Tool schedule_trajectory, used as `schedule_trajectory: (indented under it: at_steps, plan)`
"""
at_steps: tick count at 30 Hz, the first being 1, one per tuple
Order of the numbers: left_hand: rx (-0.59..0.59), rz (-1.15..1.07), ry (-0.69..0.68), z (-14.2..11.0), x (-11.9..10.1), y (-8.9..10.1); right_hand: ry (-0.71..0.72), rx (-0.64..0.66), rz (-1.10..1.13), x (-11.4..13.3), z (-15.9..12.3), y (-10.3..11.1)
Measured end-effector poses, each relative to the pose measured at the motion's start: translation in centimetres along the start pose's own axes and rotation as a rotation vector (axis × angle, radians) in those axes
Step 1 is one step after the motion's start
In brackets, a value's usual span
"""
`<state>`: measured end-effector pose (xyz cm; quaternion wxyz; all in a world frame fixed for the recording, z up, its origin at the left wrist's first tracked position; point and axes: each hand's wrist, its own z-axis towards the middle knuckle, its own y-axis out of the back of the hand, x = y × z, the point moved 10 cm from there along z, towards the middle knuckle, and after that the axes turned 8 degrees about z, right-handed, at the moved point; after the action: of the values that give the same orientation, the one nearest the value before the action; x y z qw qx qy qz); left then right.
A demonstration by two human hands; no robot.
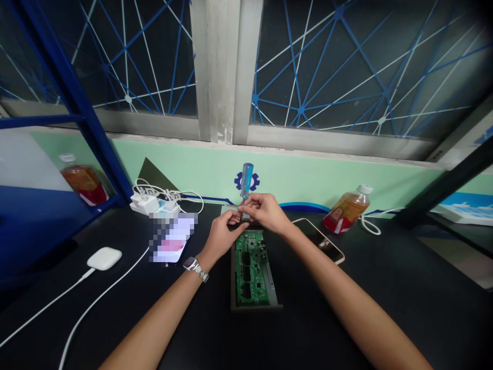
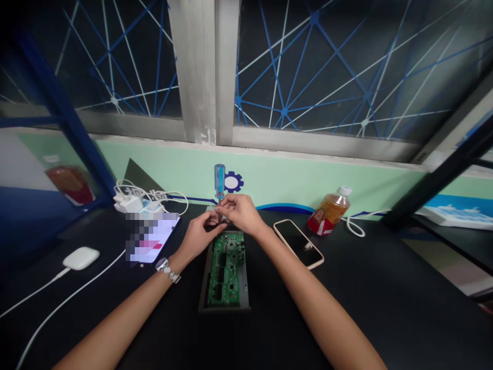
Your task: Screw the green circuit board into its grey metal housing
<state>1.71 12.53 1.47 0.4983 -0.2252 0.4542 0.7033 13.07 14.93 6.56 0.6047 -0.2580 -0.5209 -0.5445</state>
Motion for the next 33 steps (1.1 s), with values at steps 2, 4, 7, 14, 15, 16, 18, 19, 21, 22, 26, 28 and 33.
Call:
schedule_trajectory:
  at_steps: [2, 4, 7, 14, 15, 16, 18, 19, 21, 22, 26, 28, 33]
  plan:
    - [-0.079, 0.073, -0.001, -0.1, 0.0, 0.4, 0.043, -0.066, -0.068, 0.1, 0.0, 0.3]
    - [-0.098, 0.08, 0.003, -0.1, 0.2, 0.4, 0.071, -0.135, -0.13, 0.2, -0.1, 0.5]
    - [-0.077, 0.031, 0.026, -0.1, 0.8, 0.2, 0.08, -0.214, -0.189, 0.4, -0.3, 0.7]
    - [0.113, -0.117, 0.051, 0.0, 0.6, -0.7, -0.051, 0.081, 0.018, 0.2, 0.0, -1.2]
    - [0.133, -0.136, 0.047, 0.0, 0.5, -0.8, -0.067, 0.133, 0.072, 0.2, -0.1, -1.5]
    - [0.148, -0.155, 0.044, 0.0, 0.5, -0.9, -0.076, 0.168, 0.106, 0.2, -0.2, -1.6]
    - [0.174, -0.181, 0.039, -0.1, 0.5, -1.1, -0.076, 0.185, 0.117, 0.2, -0.3, -1.5]
    - [0.185, -0.188, 0.035, -0.1, 0.5, -1.2, -0.067, 0.179, 0.1, 0.2, -0.3, -1.3]
    - [0.203, -0.186, 0.029, -0.1, 0.6, -1.4, -0.039, 0.135, 0.037, 0.1, -0.2, -1.0]
    - [0.21, -0.18, 0.027, -0.1, 0.6, -1.5, -0.025, 0.102, -0.002, 0.0, -0.2, -0.8]
    - [0.234, -0.161, 0.032, 0.0, 0.4, -1.5, -0.008, -0.034, -0.086, -0.3, -0.1, -0.1]
    - [0.245, -0.159, 0.033, 0.0, 0.1, -1.4, 0.002, -0.048, -0.088, 0.0, 0.0, -0.1]
    - [0.255, -0.181, 0.051, 0.1, 0.0, -1.2, 0.046, 0.094, 0.026, 2.4, 0.2, -0.7]
